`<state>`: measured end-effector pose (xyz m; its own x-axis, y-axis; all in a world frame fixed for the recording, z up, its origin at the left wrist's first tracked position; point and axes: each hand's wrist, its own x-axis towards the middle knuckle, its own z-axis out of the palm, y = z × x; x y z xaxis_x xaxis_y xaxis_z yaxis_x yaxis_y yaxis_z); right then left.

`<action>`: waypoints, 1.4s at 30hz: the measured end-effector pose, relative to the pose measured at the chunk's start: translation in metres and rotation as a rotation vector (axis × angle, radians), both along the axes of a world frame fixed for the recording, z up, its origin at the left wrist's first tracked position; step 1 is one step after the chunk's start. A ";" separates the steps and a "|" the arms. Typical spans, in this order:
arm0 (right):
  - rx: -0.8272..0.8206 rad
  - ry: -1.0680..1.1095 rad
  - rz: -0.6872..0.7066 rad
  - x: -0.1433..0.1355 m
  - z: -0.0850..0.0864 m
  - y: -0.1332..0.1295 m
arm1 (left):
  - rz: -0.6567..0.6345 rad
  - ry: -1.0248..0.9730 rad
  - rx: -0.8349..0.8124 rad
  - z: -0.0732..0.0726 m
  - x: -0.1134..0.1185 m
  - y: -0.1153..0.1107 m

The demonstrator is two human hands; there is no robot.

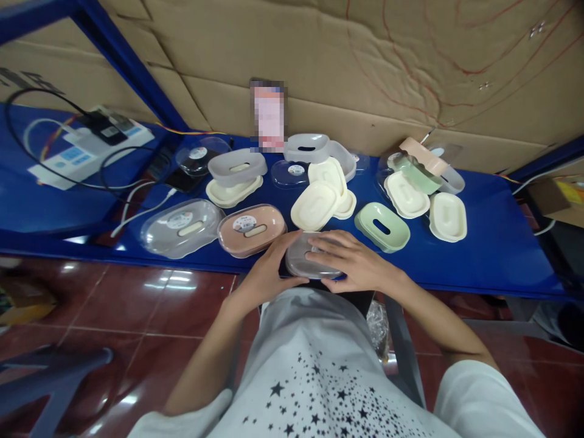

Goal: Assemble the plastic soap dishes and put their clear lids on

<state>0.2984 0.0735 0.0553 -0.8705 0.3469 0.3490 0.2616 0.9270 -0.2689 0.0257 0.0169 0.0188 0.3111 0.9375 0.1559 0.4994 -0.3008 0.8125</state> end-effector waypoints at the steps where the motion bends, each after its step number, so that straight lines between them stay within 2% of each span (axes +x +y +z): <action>1: 0.001 -0.016 -0.005 0.000 0.000 0.000 | 0.004 0.000 0.000 0.001 0.000 0.000; 8: -0.006 -0.090 0.002 -0.002 0.003 0.002 | 0.003 0.014 -0.014 0.006 0.001 0.000; 15: 0.031 -0.122 -0.047 -0.001 -0.006 -0.003 | -0.012 0.020 -0.007 0.005 0.001 0.000; 22: 0.070 -0.129 -0.047 -0.004 0.002 -0.006 | 0.002 0.011 -0.017 0.004 0.000 0.000; 26: 0.112 -0.141 -0.047 -0.006 -0.002 -0.006 | -0.011 0.013 -0.021 0.005 -0.001 0.000; 30: 0.014 -0.090 -0.037 -0.005 -0.009 -0.006 | -0.016 0.018 -0.015 0.005 -0.001 0.001; 33: -0.159 0.005 -0.019 -0.001 -0.009 -0.004 | -0.025 0.039 0.000 0.004 0.001 -0.002; 35: -0.304 0.125 0.001 0.003 -0.003 0.000 | -0.015 0.057 0.016 0.003 0.001 -0.008; 37: -0.378 0.253 -0.022 0.004 0.007 0.006 | 0.003 0.076 0.028 0.001 -0.002 -0.020; 39: -0.323 0.302 -0.080 -0.001 0.018 0.013 | 0.038 0.101 0.026 0.000 -0.010 -0.036; 42: -0.125 0.138 -0.097 -0.025 0.025 0.022 | 0.183 0.159 0.017 -0.002 -0.033 -0.067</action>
